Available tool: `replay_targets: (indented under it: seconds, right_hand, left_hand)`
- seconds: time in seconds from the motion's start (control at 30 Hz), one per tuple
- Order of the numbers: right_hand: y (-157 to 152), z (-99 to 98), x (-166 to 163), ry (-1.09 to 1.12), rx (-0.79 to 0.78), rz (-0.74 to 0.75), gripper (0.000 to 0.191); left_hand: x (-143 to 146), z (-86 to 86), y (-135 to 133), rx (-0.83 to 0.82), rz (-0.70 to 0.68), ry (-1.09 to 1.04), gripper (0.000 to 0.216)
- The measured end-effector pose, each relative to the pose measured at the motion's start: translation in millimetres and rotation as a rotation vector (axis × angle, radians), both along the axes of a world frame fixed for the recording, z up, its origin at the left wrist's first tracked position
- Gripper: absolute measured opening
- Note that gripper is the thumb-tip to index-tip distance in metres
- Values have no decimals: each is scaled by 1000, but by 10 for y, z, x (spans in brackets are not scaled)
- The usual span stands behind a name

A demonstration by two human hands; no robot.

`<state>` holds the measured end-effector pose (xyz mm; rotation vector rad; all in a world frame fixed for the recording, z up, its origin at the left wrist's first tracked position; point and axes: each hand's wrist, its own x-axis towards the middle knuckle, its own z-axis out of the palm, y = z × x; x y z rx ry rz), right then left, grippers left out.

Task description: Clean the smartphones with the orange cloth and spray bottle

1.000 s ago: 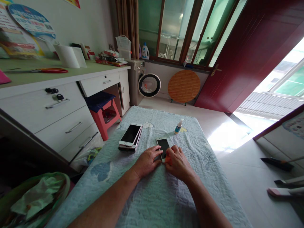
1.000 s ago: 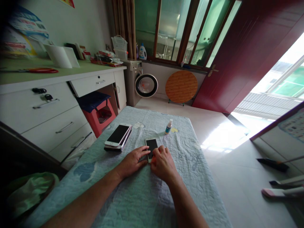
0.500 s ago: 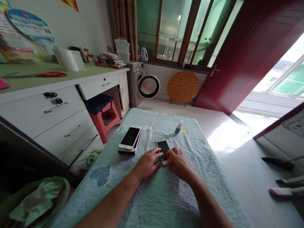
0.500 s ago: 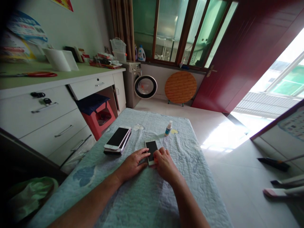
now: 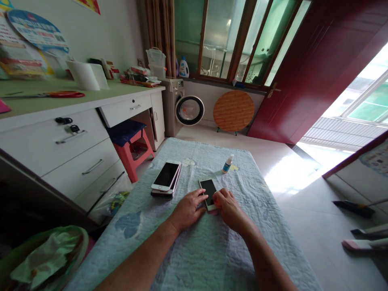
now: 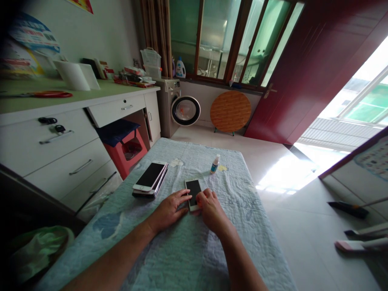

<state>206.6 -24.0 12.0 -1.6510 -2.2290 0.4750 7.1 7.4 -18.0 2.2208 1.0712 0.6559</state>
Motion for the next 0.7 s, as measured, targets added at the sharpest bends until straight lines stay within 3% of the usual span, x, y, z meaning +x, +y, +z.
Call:
replay_targets:
  seconds: [0.7]
  right_hand:
    - [-5,11,-27,-58,26,3,17]
  left_hand:
    - [10,33,-9,-12,5,-5,44]
